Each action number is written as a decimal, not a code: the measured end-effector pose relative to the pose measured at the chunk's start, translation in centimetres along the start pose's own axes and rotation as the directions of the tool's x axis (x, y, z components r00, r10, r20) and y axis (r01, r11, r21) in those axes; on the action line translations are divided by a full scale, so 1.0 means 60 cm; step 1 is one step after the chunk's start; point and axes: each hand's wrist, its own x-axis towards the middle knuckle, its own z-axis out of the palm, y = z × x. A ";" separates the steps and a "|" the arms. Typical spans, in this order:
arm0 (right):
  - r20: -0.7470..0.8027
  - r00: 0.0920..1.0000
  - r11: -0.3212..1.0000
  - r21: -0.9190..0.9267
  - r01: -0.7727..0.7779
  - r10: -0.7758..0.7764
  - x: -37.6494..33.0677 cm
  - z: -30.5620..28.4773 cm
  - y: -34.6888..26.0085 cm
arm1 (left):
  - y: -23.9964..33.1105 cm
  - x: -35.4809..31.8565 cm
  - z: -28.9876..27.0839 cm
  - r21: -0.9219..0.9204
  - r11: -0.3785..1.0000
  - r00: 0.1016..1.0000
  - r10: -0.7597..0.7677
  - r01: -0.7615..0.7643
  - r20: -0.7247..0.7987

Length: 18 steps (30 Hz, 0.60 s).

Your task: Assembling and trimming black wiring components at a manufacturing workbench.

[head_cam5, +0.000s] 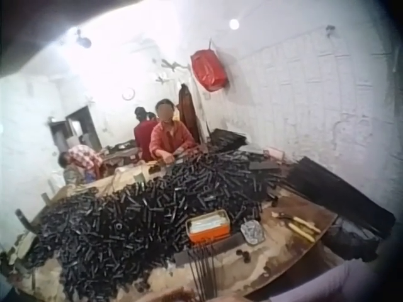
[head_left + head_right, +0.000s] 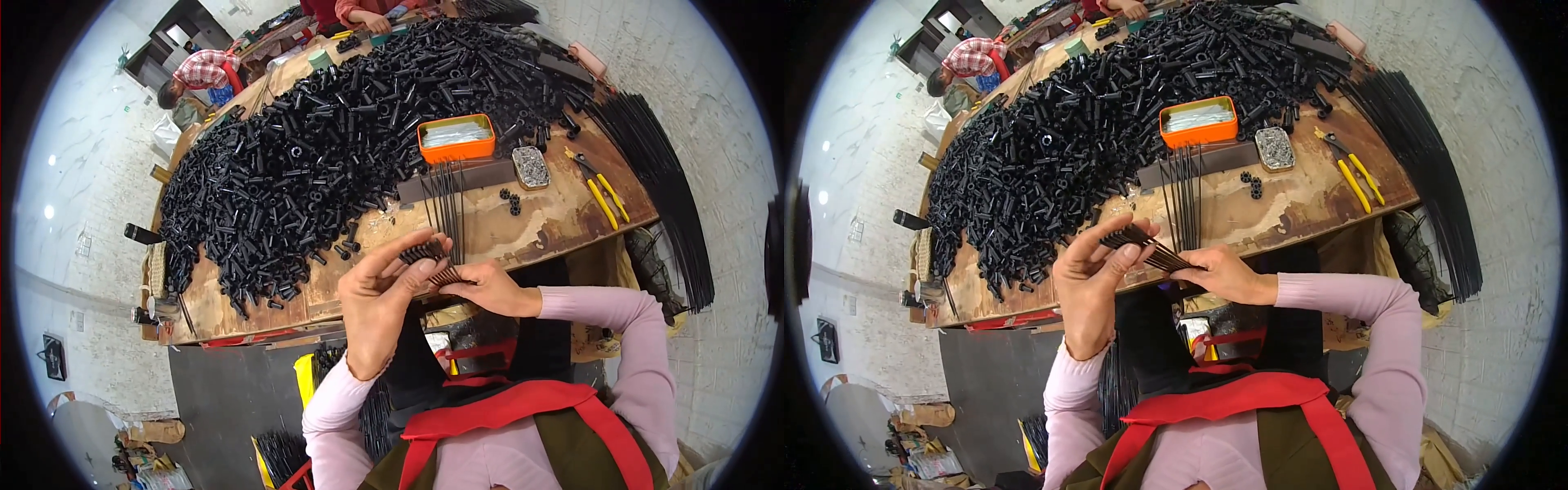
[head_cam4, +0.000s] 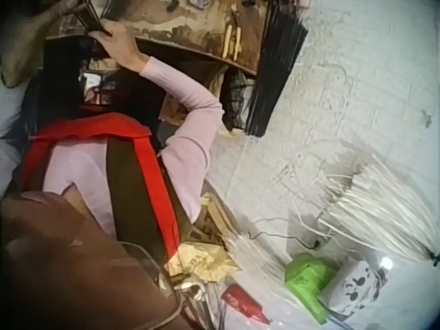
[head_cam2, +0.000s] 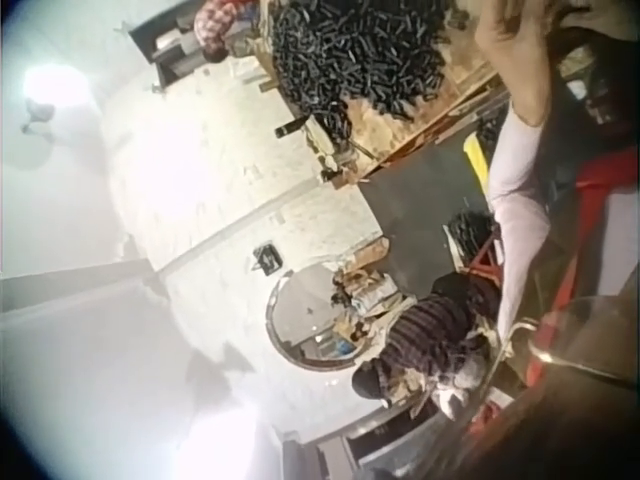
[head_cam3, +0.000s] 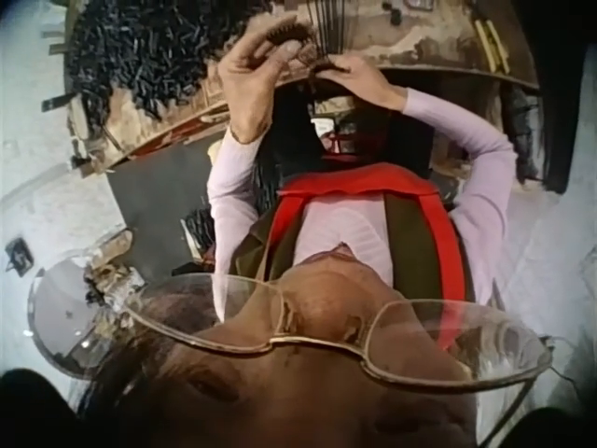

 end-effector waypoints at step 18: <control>0.206 0.921 0.542 -0.758 0.363 -0.329 0.210 -0.195 0.002 | -0.028 -0.006 -0.019 0.026 0.999 0.992 -0.047 0.044 0.118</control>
